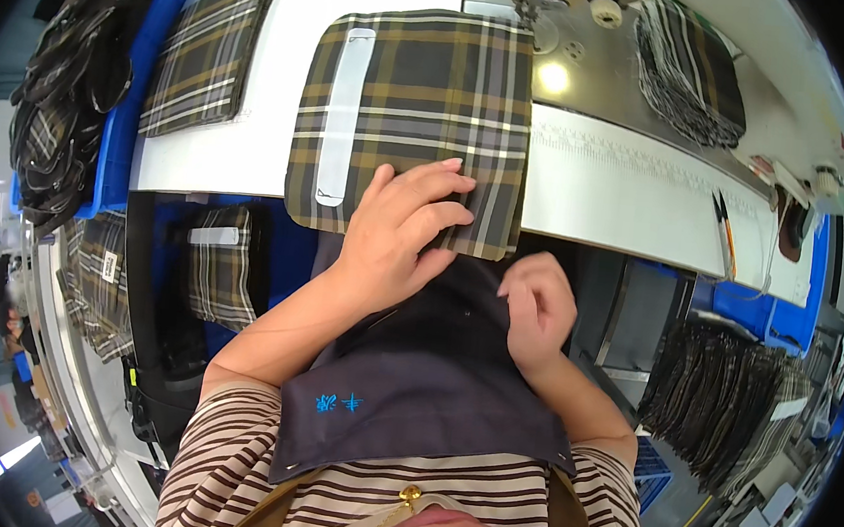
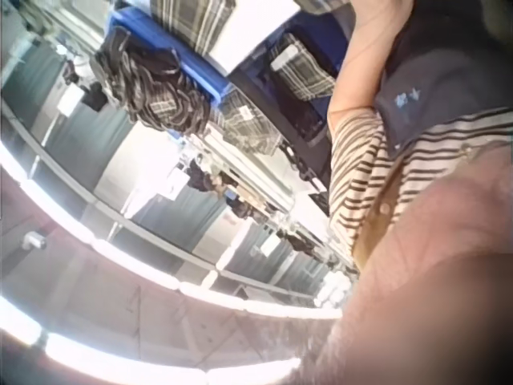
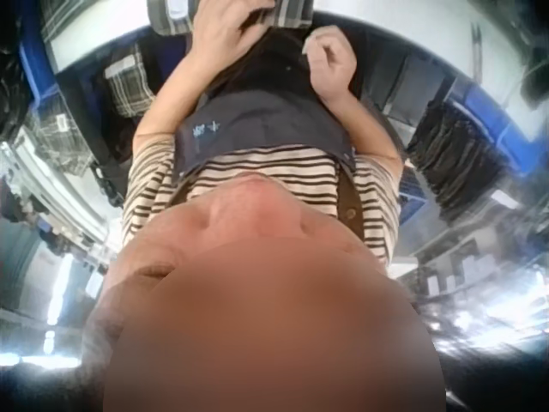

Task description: The recorder is seen sewing plaid patterned leather pockets using an industrial sewing machine.

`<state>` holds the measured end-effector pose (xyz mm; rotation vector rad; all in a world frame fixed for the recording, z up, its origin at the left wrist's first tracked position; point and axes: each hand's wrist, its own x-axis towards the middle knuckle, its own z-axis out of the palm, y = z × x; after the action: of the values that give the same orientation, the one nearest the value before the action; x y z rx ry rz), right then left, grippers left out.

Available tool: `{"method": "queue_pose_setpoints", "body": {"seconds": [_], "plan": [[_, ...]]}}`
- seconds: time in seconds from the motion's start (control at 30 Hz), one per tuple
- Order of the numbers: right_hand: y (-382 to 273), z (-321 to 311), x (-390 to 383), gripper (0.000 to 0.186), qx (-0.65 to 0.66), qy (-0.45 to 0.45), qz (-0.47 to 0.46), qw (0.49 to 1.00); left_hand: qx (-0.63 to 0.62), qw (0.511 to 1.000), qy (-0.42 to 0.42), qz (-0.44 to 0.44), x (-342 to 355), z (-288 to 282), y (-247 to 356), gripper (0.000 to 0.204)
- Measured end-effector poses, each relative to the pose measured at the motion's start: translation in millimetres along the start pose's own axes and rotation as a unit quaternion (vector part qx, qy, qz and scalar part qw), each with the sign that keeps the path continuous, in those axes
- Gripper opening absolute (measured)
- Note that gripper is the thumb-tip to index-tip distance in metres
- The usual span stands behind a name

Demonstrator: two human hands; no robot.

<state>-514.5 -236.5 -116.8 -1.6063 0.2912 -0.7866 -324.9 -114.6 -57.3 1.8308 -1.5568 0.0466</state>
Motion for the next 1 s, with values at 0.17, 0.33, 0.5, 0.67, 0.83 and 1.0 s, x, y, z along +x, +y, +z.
{"method": "queue_pose_setpoints", "body": {"seconds": [0.17,0.33,0.5,0.67,0.83,1.0], "plan": [[-8.2,19.3,10.3,0.006,0.191,-0.047,0.304,0.932,0.072,0.993,0.064,0.066,-8.1,12.1,8.7,0.037],[-7.3,25.4,13.4,0.020,0.179,-0.073,0.276,0.941,0.094,0.989,0.068,0.098,-11.3,16.0,11.5,0.039],[-8.7,25.1,17.4,0.024,0.164,-0.081,0.267,0.946,0.098,0.987,0.073,0.106,-8.6,14.2,11.4,0.037],[-8.1,27.7,17.4,0.022,0.144,-0.074,0.255,0.953,0.115,0.985,0.072,0.110,-8.1,12.5,11.5,0.035],[-6.5,22.9,20.3,0.019,0.100,-0.094,0.211,0.968,0.111,0.985,0.068,0.111,-9.1,14.0,10.3,0.037],[-10.8,22.8,22.4,0.017,0.095,-0.101,0.182,0.973,0.101,0.988,0.052,0.101,-9.0,12.4,13.1,0.039]]}}
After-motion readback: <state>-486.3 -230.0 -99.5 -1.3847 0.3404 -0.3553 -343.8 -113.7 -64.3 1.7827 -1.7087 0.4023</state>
